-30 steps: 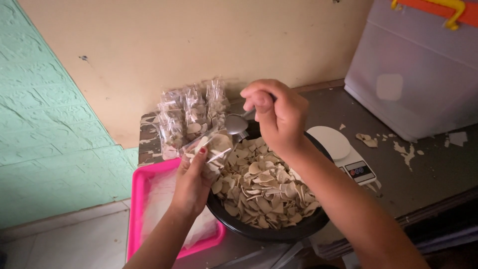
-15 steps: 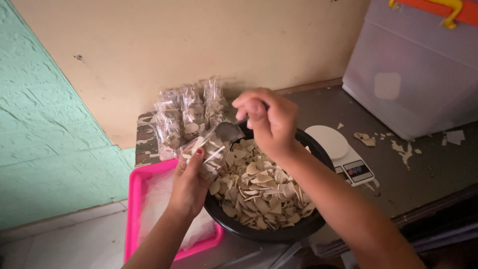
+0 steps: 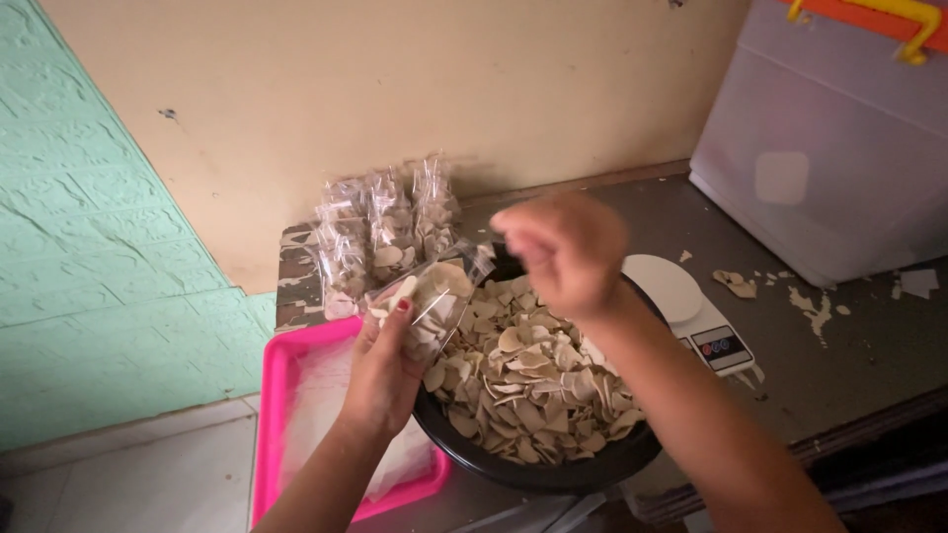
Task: The person transfers crackers from a large bowl into small plastic bags using a spoon, weighs each bag on a scale, and places them in a group.
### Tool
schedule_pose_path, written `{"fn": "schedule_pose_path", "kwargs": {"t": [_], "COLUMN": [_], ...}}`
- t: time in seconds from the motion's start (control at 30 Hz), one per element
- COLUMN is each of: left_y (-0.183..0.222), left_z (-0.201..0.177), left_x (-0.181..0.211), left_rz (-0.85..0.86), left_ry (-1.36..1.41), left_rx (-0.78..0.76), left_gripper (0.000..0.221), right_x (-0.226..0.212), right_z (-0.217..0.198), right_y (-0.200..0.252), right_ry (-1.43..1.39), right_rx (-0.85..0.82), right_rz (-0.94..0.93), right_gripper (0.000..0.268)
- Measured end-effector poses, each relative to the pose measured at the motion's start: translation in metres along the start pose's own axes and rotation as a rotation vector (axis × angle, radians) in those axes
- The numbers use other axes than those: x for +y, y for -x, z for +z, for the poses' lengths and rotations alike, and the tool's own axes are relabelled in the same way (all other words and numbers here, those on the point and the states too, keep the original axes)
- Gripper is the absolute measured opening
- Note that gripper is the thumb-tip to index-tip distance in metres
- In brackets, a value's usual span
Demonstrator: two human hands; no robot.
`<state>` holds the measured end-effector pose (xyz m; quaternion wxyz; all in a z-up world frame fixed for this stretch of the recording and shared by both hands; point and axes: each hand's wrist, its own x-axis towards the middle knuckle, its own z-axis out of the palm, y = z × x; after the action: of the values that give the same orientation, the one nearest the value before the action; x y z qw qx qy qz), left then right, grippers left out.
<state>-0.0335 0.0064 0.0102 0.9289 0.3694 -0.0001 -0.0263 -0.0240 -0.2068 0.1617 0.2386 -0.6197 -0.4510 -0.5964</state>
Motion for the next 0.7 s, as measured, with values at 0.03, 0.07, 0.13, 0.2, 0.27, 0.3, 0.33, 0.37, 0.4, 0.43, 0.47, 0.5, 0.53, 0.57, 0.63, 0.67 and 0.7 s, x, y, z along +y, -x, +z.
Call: {"fn": "schedule_pose_path", "kwargs": {"t": [0.03,0.07,0.13,0.2,0.27,0.3,0.33,0.37,0.4,0.43,0.47,0.5,0.53,0.57,0.63,0.67,0.7], "left_y": [-0.003,-0.006,0.007,0.036,0.029,0.026,0.021,0.016,0.011,0.001,-0.009,-0.019,-0.011,-0.002,-0.001,-0.009,-0.017], "left_z": [-0.003,-0.006,0.01,0.051,0.053,0.054,0.057,0.06,0.063,0.06,0.057,0.055,0.07,0.086,0.101,0.102,0.103], "left_x": [-0.002,-0.004,0.01,0.045,0.04,0.037,0.034,0.031,0.027,0.019,0.01,0.001,0.012,0.021,0.029,0.028,0.027], "left_rz": [-0.001,-0.01,-0.021,-0.099,-0.058,-0.017,-0.018,0.002,0.022,0.021,0.029,0.034,0.028,0.059,0.076,0.097,0.12], "left_ry": [0.001,0.027,0.054,0.209,0.205,0.201,0.202,0.203,0.205,0.205,0.237,0.271,0.273,0.266,0.265,0.198,0.131], "left_rx": [0.001,0.007,0.016,0.051,0.04,0.028,0.028,-0.025,-0.079,-0.083,-0.091,-0.102,-0.107,-0.125,-0.147,-0.213,-0.279], "left_gripper": [0.039,0.036,0.034,0.039,0.043,0.048,0.048,0.044,0.04,0.04,0.044,0.048,0.048,0.048,0.047,0.049,0.051], "right_x": [0.005,0.01,0.01,0.002,-0.001,-0.003,-0.011,-0.019,-0.026,-0.025,-0.025,-0.024,-0.024,-0.023,-0.02,-0.018,-0.015], "right_z": [-0.004,-0.008,-0.013,-0.014,-0.007,-0.004,-0.001,0.002,0.005,0.002,0.0,-0.004,-0.01,-0.017,-0.029,-0.034,-0.039], "right_y": [-0.005,-0.01,-0.015,-0.02,-0.016,-0.014,-0.02,-0.027,-0.033,-0.035,-0.037,-0.038,-0.046,-0.054,-0.065,-0.069,-0.073], "right_ry": [0.0,-0.005,-0.011,-0.133,-0.235,-0.337,-0.337,-0.41,-0.483,-0.479,-0.495,-0.507,-0.499,-0.472,-0.433,-0.392,-0.351], "right_rx": [-0.002,0.035,0.071,0.035,-0.094,-0.223,-0.224,-0.339,-0.455,-0.455,-0.504,-0.555,-0.556,-0.574,-0.597,-0.656,-0.714], "right_rz": [0.0,0.023,0.046,0.23,0.316,0.401,0.403,0.41,0.416,0.415,0.437,0.461,0.463,0.485,0.516,0.496,0.474], "right_gripper": [0.031,0.035,0.04,0.036,0.034,0.032,0.032,0.031,0.036,0.036,0.026,0.019,0.019,0.02,0.022,0.026,0.033]}}
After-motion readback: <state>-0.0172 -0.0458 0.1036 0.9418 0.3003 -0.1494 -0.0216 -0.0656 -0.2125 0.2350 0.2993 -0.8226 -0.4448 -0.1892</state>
